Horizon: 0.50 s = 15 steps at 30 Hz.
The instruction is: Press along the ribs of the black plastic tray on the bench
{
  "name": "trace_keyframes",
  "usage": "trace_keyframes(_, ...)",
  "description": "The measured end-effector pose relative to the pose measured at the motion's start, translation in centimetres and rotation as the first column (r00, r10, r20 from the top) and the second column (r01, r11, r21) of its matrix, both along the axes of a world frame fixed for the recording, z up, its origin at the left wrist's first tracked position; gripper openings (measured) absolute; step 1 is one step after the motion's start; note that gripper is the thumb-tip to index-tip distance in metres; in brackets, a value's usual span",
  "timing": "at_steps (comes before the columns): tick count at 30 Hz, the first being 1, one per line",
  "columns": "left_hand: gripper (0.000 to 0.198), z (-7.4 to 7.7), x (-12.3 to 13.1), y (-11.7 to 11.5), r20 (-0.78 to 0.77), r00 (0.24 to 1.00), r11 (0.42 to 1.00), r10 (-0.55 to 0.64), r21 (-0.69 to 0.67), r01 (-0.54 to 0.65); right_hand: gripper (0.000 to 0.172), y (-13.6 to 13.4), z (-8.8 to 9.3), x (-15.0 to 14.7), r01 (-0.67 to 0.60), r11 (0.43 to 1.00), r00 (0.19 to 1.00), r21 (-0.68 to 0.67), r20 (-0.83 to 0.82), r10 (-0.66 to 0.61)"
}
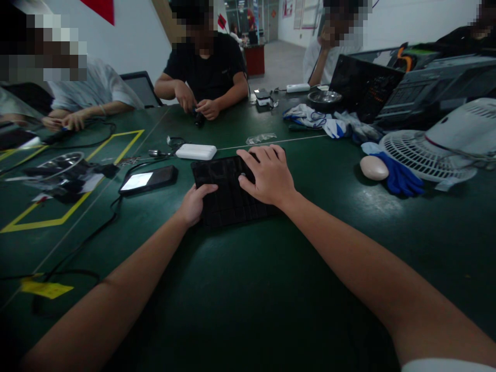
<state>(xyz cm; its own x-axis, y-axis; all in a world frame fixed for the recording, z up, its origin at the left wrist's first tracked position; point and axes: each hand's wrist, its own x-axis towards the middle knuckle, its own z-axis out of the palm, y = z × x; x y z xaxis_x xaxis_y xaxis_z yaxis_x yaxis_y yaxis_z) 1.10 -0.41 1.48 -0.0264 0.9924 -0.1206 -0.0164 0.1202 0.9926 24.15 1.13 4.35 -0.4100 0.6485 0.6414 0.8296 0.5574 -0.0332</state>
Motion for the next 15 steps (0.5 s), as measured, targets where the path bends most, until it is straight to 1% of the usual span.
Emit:
trace_keyframes(4,0.043,0.08,-0.02,-0.02,-0.002,1.000,1.000,-0.017,-0.005,0.017,0.055,-0.03,0.03,-0.02,-0.001,1.000,1.000,-0.012,-0.006,0.001)
trace_keyframes(15,0.045,-0.07,-0.05,0.00,-0.004,1.000,1.000,-0.011,-0.007,0.011,0.055,0.07,-0.06,-0.03,-0.002,1.000,1.000,-0.014,-0.011,0.002)
